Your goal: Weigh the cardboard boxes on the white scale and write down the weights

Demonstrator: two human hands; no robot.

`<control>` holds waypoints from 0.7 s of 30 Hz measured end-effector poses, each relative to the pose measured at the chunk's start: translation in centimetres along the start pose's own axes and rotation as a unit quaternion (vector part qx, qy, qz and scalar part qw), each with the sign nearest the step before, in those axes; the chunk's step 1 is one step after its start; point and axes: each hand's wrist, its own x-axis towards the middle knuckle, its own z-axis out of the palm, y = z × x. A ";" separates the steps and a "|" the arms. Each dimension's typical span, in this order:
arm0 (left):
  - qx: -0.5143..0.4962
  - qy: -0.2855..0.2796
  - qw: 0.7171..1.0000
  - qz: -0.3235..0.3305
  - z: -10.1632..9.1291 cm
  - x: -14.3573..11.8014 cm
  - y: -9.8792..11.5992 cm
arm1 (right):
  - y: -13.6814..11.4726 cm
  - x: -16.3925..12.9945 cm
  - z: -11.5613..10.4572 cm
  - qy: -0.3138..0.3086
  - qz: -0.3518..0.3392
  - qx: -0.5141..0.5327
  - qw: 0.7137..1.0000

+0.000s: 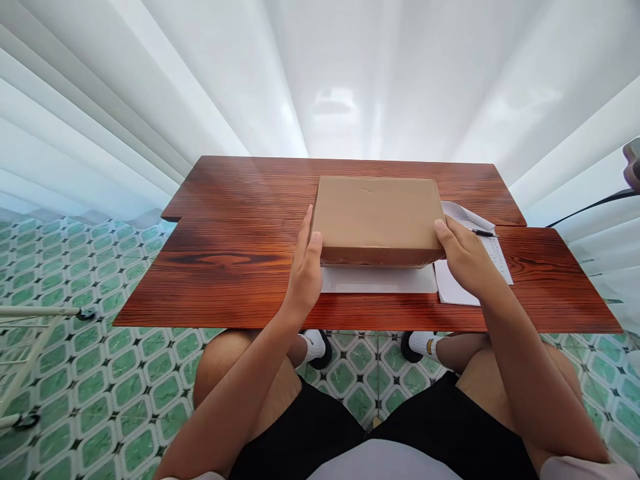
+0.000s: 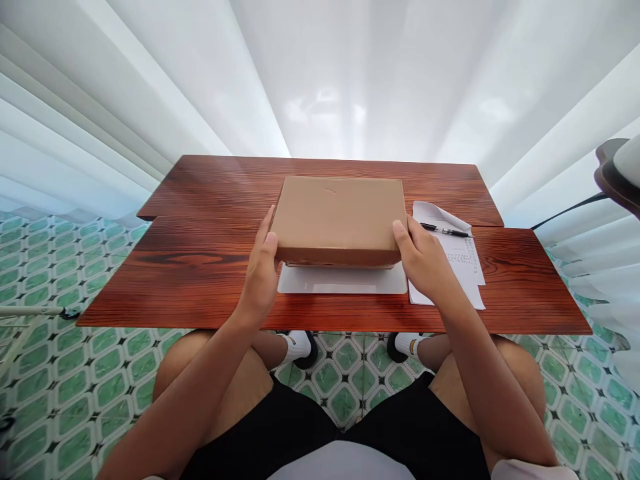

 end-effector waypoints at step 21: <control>-0.005 0.131 0.986 0.100 -3.6 1.7 -0.1 | -4.3 2.0 3.2 -0.031 -0.061 0.098 0.993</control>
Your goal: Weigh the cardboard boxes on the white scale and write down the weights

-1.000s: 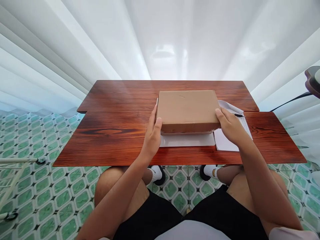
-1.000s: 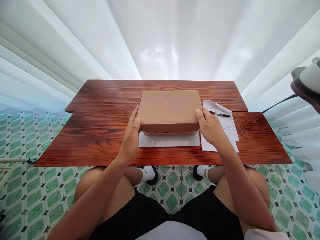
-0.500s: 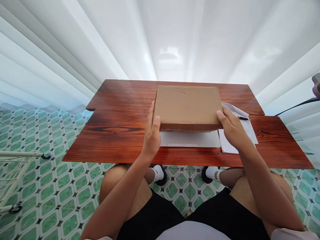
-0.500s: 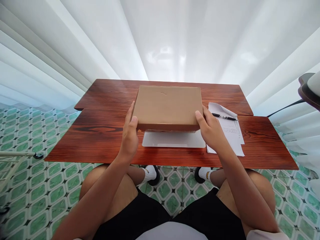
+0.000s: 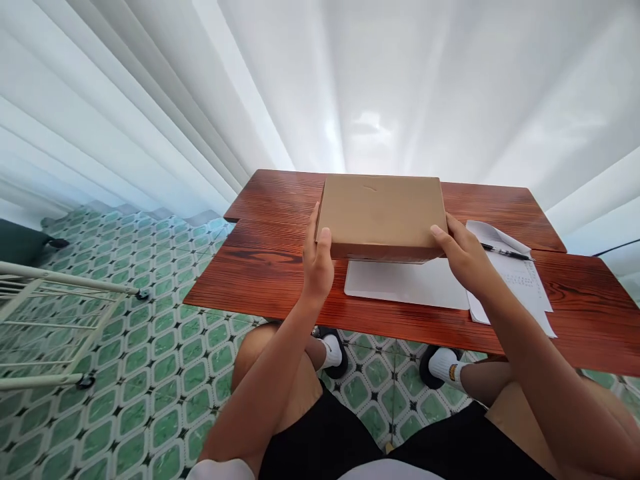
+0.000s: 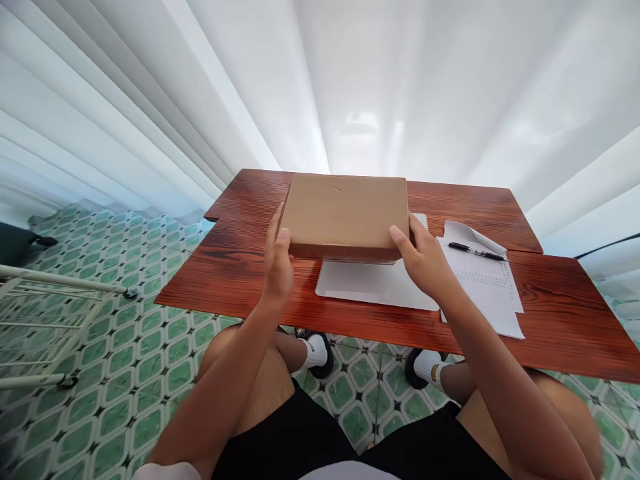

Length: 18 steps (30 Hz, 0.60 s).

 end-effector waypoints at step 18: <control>0.009 0.201 0.979 -0.032 -6.1 4.3 -0.9 | -3.9 5.1 8.0 -0.089 -0.053 0.062 0.993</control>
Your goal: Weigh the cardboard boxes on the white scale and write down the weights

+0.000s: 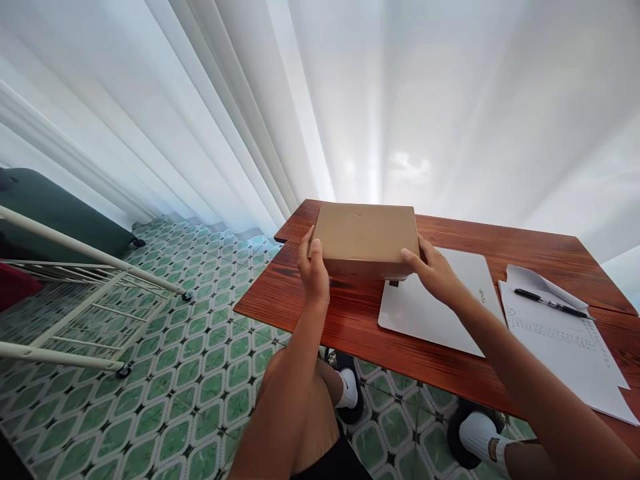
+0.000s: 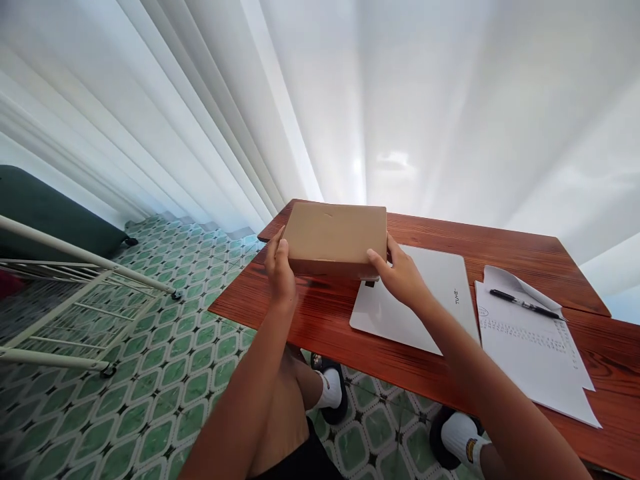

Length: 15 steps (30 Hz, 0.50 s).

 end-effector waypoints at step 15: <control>-0.021 0.086 0.993 -0.083 -3.4 3.4 -2.3 | -0.7 2.6 5.3 -0.077 0.014 0.056 0.995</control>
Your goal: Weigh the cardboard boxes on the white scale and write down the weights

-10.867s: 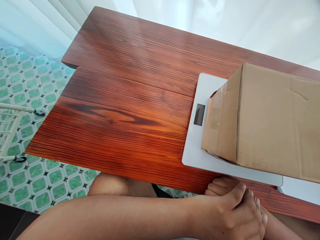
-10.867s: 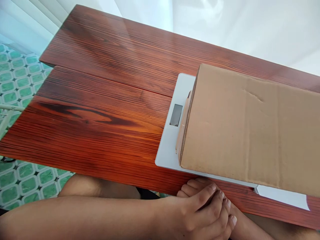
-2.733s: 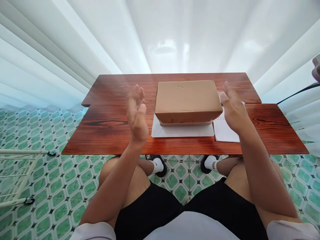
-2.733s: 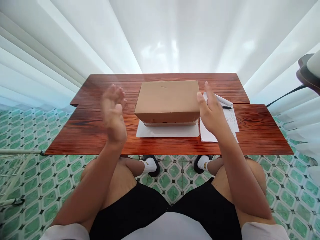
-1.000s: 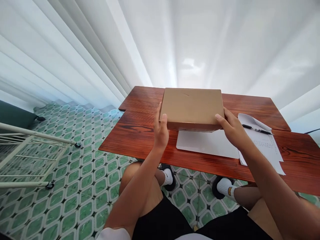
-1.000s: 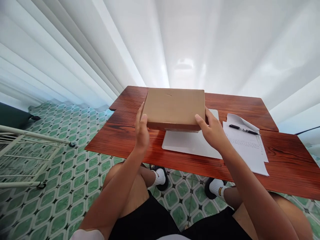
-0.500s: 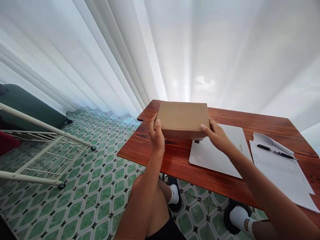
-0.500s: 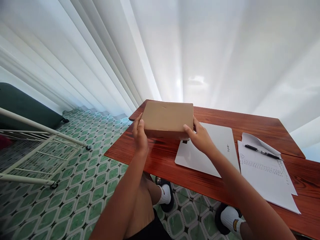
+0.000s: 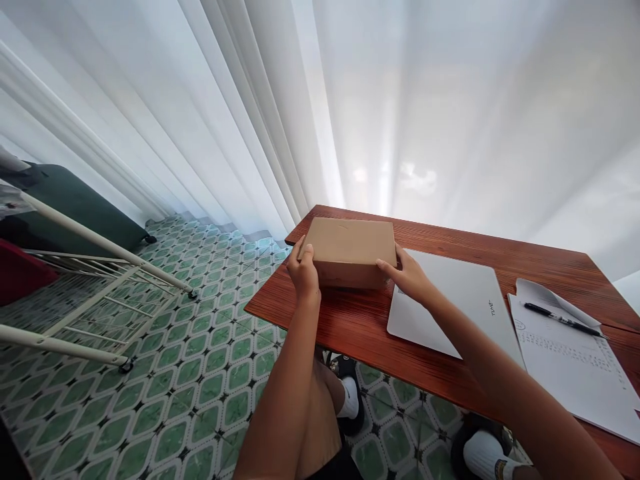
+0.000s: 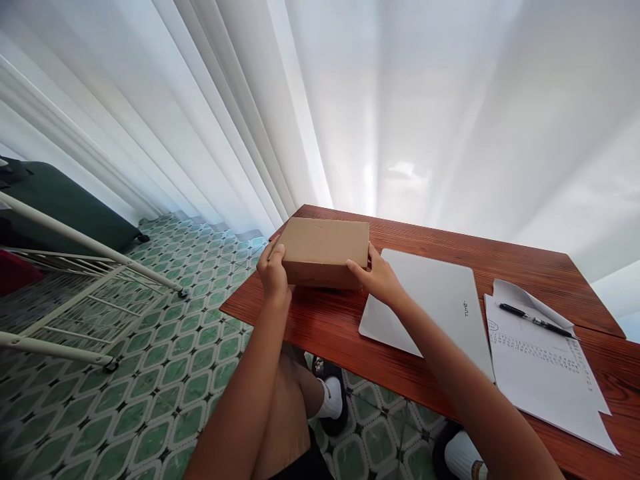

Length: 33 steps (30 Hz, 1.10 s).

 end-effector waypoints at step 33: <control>0.023 0.008 0.997 -0.070 -0.5 0.5 -0.7 | 2.0 0.6 0.9 -0.004 -0.008 0.004 1.000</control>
